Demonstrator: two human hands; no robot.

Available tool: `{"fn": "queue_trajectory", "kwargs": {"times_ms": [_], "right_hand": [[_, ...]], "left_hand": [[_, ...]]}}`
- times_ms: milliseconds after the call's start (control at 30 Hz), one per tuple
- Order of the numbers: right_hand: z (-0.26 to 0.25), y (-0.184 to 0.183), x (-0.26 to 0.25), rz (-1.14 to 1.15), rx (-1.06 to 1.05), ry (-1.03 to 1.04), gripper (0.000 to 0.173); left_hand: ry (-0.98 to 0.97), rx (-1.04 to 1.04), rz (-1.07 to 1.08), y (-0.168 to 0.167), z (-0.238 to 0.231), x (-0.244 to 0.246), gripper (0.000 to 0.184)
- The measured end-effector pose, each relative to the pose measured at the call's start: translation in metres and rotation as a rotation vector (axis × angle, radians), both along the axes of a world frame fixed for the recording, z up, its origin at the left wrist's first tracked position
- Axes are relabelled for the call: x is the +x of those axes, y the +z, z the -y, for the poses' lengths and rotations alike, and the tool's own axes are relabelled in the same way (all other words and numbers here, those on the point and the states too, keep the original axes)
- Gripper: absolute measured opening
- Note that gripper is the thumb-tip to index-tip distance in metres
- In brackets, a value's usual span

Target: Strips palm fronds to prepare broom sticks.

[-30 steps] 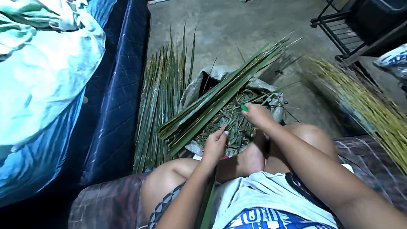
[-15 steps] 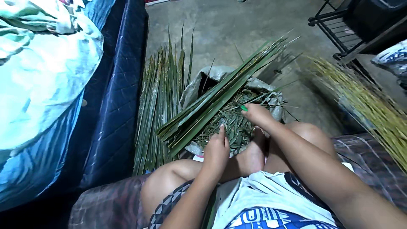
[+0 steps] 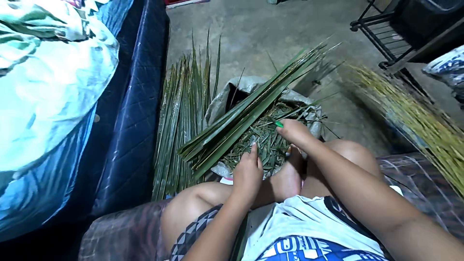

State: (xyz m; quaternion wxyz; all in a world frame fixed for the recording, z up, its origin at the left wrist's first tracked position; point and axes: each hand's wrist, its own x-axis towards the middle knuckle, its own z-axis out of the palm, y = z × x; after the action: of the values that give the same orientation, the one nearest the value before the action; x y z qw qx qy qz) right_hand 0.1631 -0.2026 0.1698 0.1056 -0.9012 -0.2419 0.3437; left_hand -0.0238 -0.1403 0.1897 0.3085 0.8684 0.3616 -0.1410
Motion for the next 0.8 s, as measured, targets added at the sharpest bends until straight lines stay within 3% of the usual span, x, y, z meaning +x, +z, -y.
{"fn": "queue_trajectory", "kwargs": {"times_ms": [233, 400, 500, 633, 800], "right_hand": [[0.003, 0.01, -0.039, -0.177, 0.009, 0.243, 0.032], [0.002, -0.009, 0.004, -0.055, 0.061, -0.041, 0.036], [-0.001, -0.016, 0.003, -0.296, 0.218, -0.057, 0.045], [-0.003, -0.016, -0.021, -0.645, 0.279, -0.001, 0.026], [-0.007, -0.028, -0.004, -0.51, 0.358, -0.188, 0.021]], "left_hand": [[0.002, -0.056, 0.087, -0.011, -0.006, -0.003, 0.049], [0.037, -0.202, 0.138, -0.016, -0.01, -0.004, 0.047], [0.056, -0.321, 0.144, -0.02, -0.013, -0.002, 0.047], [0.129, -0.441, 0.111, -0.024, -0.012, -0.002, 0.049], [0.149, -0.464, 0.041, -0.02, -0.011, -0.002, 0.055]]}}
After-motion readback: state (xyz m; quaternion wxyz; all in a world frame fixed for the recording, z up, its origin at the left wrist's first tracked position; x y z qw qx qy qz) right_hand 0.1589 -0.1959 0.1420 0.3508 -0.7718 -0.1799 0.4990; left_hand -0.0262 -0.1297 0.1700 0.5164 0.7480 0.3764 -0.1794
